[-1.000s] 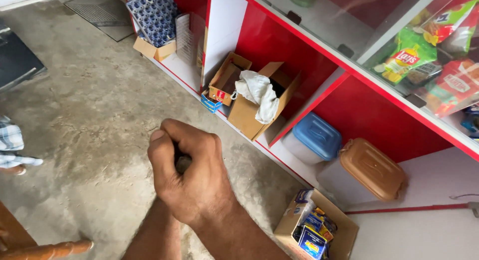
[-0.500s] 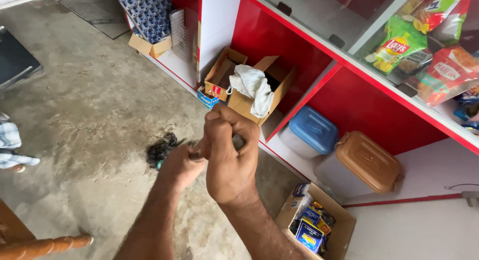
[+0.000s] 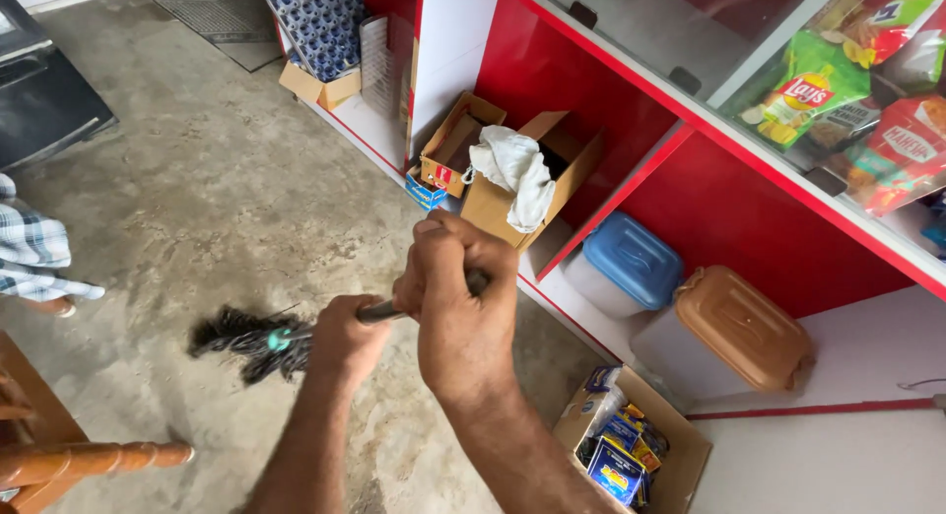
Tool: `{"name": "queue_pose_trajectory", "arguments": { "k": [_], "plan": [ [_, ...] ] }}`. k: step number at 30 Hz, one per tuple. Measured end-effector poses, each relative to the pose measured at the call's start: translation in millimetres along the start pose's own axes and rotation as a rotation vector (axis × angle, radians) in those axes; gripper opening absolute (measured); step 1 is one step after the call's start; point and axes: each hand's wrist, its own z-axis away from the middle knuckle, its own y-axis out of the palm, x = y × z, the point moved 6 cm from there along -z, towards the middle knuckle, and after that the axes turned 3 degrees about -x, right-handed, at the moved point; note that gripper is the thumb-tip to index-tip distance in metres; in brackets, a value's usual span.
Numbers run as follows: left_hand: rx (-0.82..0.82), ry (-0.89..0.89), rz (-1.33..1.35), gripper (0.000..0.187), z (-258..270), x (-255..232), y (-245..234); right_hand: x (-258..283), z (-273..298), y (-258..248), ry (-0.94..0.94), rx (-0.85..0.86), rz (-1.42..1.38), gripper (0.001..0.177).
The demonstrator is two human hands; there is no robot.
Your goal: Mopping the floor of a small grocery store near shelves and a freezer.
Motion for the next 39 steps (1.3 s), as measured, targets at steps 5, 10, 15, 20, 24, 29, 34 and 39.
{"name": "queue_pose_trajectory", "arguments": {
  "k": [5, 10, 15, 20, 24, 29, 34, 39],
  "plan": [
    [0.098, 0.023, 0.484, 0.029, -7.7, -56.9, 50.7, 43.5, 5.4, 1.0, -0.156, 0.054, 0.449, 0.030],
    [0.550, -0.026, 1.311, 0.029, -22.7, -71.7, 134.5, 53.4, 9.3, -12.5, -0.282, 0.212, 0.668, 0.026],
    [0.278, 0.222, 0.128, 0.043, 3.0, -105.4, 84.9, 65.7, -0.5, -35.9, -0.256, 0.024, 0.604, 0.035],
    [0.167, 0.142, -0.067, 0.038, 12.1, -74.4, 33.6, 52.5, -10.5, -31.5, -0.130, -0.087, 0.090, 0.029],
    [0.243, -0.076, -0.170, 0.037, 33.3, -25.3, -10.9, 19.8, 4.4, -15.7, -0.044, -0.097, 0.007, 0.033],
    [0.216, -0.237, -0.153, 0.029, 49.2, 38.6, -9.2, -11.5, 28.0, -10.5, 0.146, -0.177, -0.055, 0.031],
    [0.111, -0.013, -0.055, 0.025, 40.7, -13.6, 18.2, 37.0, 28.6, -15.9, 0.020, -0.139, 0.021, 0.034],
    [0.075, 0.149, 0.143, 0.027, 25.4, -54.7, 58.9, 76.9, 39.3, -9.3, -0.149, -0.094, 0.452, 0.039]
  ]
}}
